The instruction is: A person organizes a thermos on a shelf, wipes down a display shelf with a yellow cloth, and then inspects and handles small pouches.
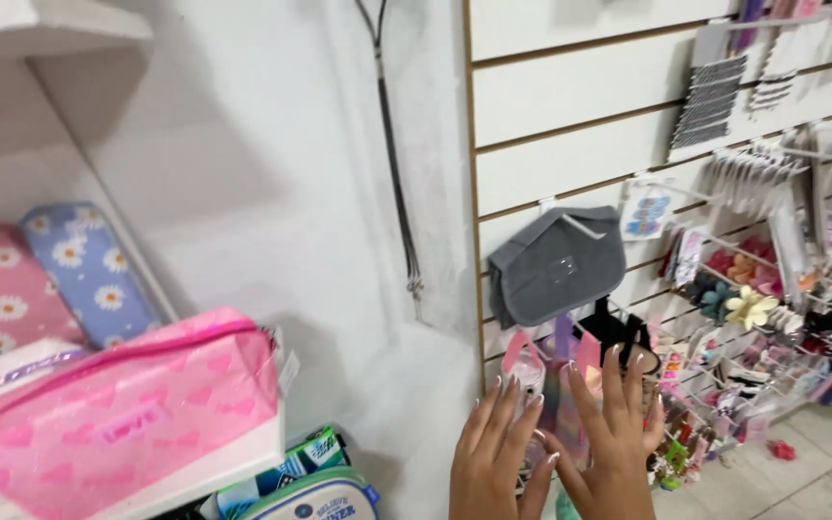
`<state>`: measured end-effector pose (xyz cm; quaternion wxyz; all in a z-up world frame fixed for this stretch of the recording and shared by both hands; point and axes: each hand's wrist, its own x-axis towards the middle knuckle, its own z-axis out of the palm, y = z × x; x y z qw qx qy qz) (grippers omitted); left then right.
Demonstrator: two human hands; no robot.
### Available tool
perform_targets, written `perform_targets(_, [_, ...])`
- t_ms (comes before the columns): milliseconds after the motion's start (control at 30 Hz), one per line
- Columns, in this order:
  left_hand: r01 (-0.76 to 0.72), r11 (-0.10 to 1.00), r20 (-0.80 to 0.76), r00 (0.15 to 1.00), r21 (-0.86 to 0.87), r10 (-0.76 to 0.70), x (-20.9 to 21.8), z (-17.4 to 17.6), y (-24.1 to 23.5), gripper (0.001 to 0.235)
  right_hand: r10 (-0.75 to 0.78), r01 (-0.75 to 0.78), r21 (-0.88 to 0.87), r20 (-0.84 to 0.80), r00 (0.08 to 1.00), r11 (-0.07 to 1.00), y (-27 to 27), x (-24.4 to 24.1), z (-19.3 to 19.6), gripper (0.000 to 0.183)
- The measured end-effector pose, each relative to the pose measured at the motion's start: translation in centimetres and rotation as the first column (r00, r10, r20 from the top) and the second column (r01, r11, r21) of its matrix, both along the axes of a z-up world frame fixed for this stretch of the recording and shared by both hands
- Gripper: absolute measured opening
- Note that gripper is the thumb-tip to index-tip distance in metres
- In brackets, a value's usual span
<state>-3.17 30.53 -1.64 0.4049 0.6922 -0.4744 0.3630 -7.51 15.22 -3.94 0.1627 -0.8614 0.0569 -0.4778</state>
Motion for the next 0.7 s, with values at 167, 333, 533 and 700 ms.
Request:
perform_targets(167, [-0.022, 0.998, -0.341, 0.939, 0.056, 0.040, 3.2, 3.9, -6.6, 0.056, 0.057, -0.047, 0.154, -0.059, 0.997, 0.987, -7.9, 2.7, 4.8, 0.080])
perform_targets(333, [-0.211, 0.973, -0.491, 0.841, 0.089, 0.227, 10.8, 2.6, -14.9, 0.073, 0.102, -0.087, 0.195, -0.064, 0.993, 0.977, -17.3, 10.1, 5.6, 0.083])
perform_targets(533, [-0.327, 0.937, -0.275, 0.919, -0.125, 0.284, 18.9, 2.0, -21.9, 0.067, 0.246, -0.183, 0.416, -0.102, 0.964, 0.891, -24.0, 18.8, 7.2, 0.090])
perform_targets(700, [-0.400, 0.908, -0.277, 0.892, -0.121, 0.357, 21.7, 0.8, -23.9, 0.053, 0.283, -0.260, 0.414, 0.004, 0.959, 0.872, -26.5, 23.0, 6.0, 0.088])
